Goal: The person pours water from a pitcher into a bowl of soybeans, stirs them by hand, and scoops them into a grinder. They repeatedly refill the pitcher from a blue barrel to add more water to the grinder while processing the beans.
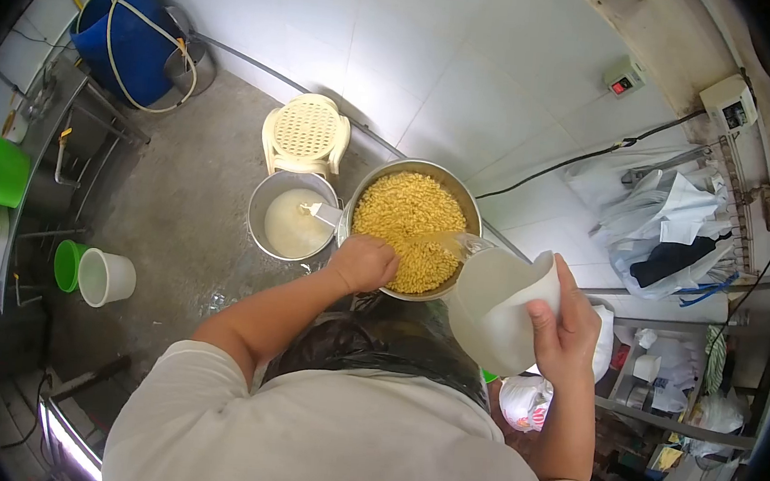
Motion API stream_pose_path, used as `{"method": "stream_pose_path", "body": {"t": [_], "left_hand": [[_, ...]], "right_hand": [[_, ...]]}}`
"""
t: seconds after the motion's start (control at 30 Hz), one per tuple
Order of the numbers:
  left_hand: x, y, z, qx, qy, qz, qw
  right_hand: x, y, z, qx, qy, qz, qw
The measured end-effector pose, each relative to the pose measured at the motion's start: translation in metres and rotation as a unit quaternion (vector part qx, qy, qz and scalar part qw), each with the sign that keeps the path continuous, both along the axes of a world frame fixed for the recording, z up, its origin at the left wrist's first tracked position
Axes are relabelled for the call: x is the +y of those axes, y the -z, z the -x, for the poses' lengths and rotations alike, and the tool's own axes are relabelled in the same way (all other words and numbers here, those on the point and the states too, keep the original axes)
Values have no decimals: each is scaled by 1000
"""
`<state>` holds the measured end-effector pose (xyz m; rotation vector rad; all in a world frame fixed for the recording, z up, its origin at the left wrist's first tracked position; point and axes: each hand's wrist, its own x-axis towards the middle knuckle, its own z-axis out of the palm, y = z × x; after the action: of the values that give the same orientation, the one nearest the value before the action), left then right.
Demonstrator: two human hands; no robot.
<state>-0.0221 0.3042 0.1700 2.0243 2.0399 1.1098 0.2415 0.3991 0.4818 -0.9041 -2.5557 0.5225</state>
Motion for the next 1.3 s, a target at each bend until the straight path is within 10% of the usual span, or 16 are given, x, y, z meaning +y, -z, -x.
{"method": "stream_pose_path", "body": {"t": [1.3], "left_hand": [[10, -11, -19, -24, 8, 128, 991]], "right_hand": [[9, 20, 7, -22, -2, 43, 999]]}}
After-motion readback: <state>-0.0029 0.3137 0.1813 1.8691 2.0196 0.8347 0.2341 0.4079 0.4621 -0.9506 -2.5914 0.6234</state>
